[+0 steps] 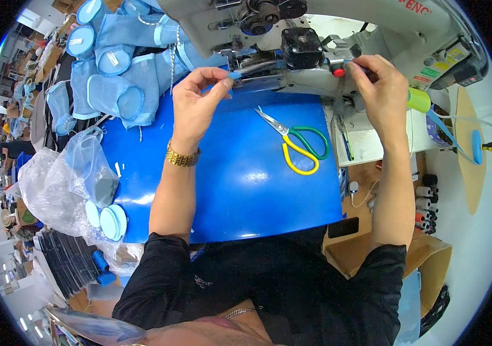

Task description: Sewing and trimming blue mesh components using an industrial sewing machine.

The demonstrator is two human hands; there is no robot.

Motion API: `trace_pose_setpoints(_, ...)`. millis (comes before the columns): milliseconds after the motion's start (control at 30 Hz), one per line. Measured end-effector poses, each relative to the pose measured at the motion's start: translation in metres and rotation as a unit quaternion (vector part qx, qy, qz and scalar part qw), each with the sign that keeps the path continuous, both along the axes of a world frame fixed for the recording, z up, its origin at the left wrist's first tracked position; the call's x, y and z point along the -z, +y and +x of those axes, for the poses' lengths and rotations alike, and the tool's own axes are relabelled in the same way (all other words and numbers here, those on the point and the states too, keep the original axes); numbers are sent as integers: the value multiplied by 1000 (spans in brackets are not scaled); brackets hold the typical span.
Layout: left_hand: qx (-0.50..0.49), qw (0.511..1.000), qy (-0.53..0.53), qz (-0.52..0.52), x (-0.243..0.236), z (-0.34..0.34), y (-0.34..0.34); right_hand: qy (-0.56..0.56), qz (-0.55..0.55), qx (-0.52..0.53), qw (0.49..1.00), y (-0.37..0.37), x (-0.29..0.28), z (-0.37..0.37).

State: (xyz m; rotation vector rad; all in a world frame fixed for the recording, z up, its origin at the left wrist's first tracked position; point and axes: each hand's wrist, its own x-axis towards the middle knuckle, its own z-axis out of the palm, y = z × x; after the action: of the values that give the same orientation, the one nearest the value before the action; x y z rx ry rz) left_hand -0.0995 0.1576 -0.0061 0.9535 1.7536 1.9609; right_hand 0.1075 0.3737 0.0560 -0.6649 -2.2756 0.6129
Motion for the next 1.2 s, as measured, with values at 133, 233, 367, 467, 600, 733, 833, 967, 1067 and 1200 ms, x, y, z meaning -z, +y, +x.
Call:
trace_pose_setpoints(133, -9, 999, -47, -5, -7, 5, 8, 12, -2, -3, 1000, -1, -1, 3)
trace_pose_setpoints(233, 4, 989, -149, 0, -11, 6, 16, 32, -8, -2, 999, 5, 9, 6)
trace_pose_setpoints(367, -32, 997, -63, 19, 11, 2, 18, 130, -4, 85, 988, -23, -6, 19)
trace_pose_setpoints(467, 54, 983, -94, 149, 26, 9, 17, 149, -52, 96, 983, -47, 13, 48)
trace_pose_setpoints(600, 48, 979, -92, 177, 28, 9, 22, 72, -100, 15, 992, -97, 57, 64)
trace_pose_setpoints(733, 49, 975, -101, 194, 35, 6, 30, 33, -123, -4, 992, -124, 104, 78)
trace_pose_setpoints(833, 43, 972, -110, 205, 34, 6, 31, 26, -166, 17, 986, -138, 121, 83)
trace_pose_setpoints(967, 45, 964, -140, 221, 36, 6, 32, 27, -183, 27, 982, -141, 129, 84)
trace_pose_setpoints(1067, 30, 965, -143, 217, 33, 8, 29, 37, -187, 16, 982, -143, 129, 79)
trace_pose_setpoints(1200, 37, 964, -165, 205, 29, 12, 31, 40, -172, 32, 984, -144, 133, 86)
